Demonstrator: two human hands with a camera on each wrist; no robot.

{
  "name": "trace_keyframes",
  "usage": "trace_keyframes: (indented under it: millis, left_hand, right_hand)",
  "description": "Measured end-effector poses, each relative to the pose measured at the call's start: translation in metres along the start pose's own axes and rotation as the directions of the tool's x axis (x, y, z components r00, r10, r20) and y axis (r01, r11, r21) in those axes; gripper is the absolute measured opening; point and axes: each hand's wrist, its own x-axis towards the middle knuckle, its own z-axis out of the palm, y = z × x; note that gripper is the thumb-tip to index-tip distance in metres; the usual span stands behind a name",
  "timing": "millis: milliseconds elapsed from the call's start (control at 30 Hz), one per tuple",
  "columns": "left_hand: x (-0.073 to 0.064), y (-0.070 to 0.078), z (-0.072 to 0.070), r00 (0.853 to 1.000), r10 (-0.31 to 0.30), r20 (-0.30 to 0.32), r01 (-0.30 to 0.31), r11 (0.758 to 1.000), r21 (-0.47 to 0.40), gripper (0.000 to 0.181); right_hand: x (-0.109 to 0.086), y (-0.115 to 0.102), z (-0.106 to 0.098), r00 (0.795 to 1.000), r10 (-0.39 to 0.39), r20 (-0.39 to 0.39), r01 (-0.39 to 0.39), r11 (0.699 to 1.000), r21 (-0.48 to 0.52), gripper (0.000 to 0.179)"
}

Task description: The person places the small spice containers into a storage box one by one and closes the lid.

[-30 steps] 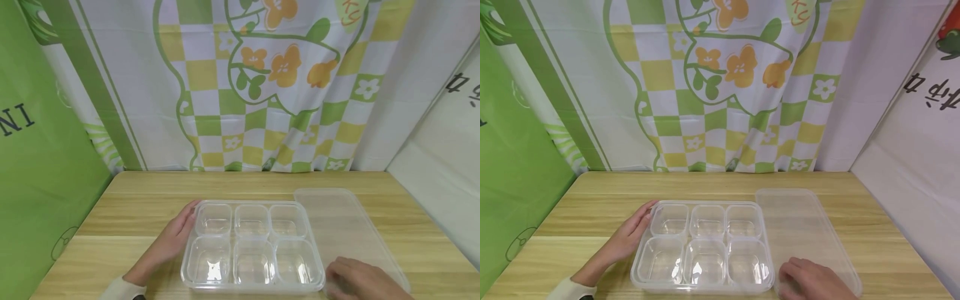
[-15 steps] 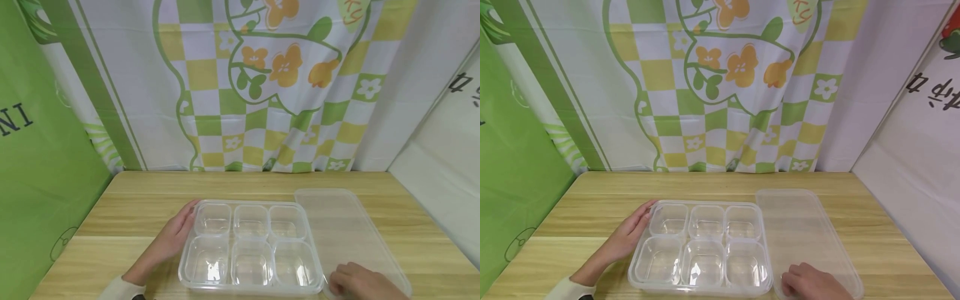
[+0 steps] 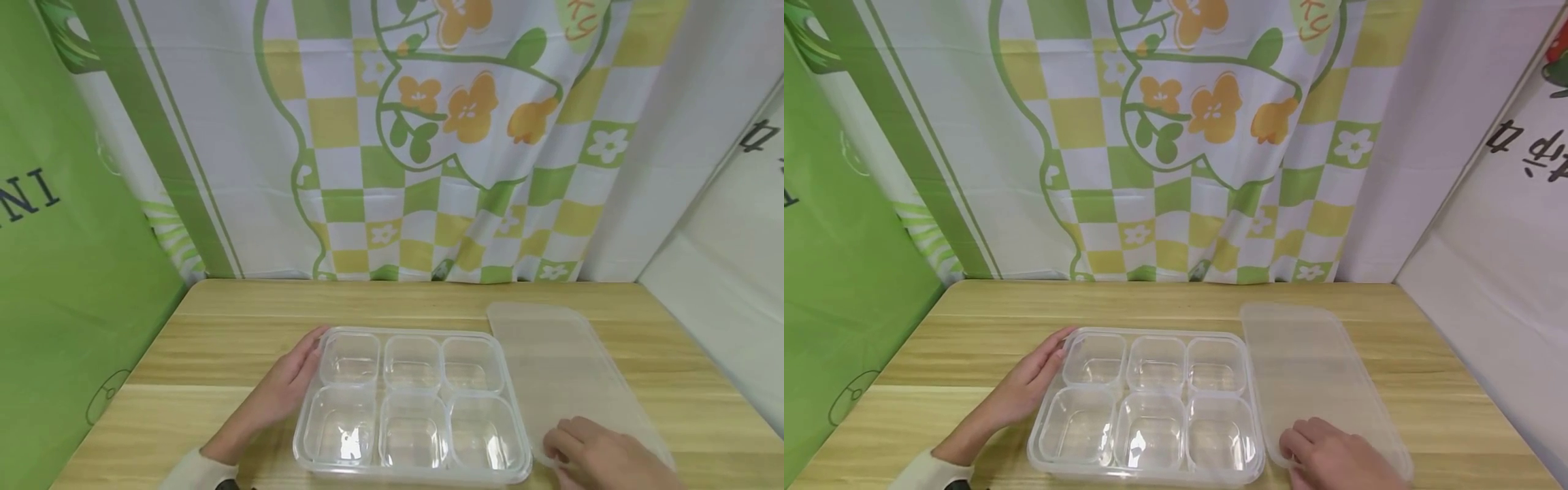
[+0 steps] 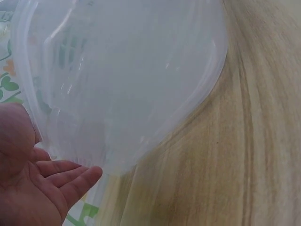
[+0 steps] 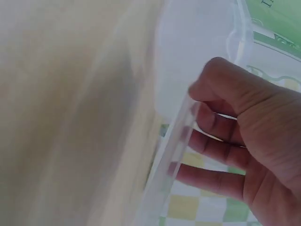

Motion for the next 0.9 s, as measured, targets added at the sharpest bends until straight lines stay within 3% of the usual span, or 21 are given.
trace_keyframes:
  millis: [67,167,267,400,533,700,900]
  left_hand:
    - [0.0,0.0,-0.001,1.0,0.002,0.009,-0.002,1.0,-0.007,0.046]
    - [0.001,-0.001,-0.002,1.0,0.005,0.023,-0.005,1.0,-0.018,0.046]
    - [0.001,-0.001,-0.003,0.999,0.015,0.035,-0.014,1.0,-0.024,0.046]
    - [0.001,-0.001,-0.003,0.999,0.028,0.038,-0.027,0.999,-0.022,0.046]
    - [0.002,0.001,-0.003,0.999,0.037,0.038,-0.036,0.999,-0.021,0.046]
    - [0.002,0.003,-0.004,0.999,0.037,0.04,-0.036,0.999,-0.01,0.047]
    - [0.001,0.003,-0.004,0.998,0.044,0.035,-0.044,0.999,0.014,0.048]
  right_hand:
    - [0.004,0.004,-0.009,0.995,-0.037,-0.096,0.034,0.999,-0.026,0.012]
    - [0.008,0.012,-0.027,0.982,-0.028,-0.186,0.02,0.999,-0.044,0.023]
    - [0.008,0.019,-0.046,0.975,0.069,-0.212,-0.076,0.997,-0.029,0.01]
    - [0.008,0.025,-0.063,0.95,0.217,-0.223,-0.214,0.976,0.037,0.035]
    - [0.007,0.031,-0.073,0.916,0.298,-0.268,-0.276,0.954,0.118,0.04]
    - [0.006,0.036,-0.078,0.884,0.357,-0.303,-0.296,0.927,0.228,0.033]
    - [0.001,0.045,-0.083,0.859,0.385,-0.337,-0.244,0.887,0.392,0.027]
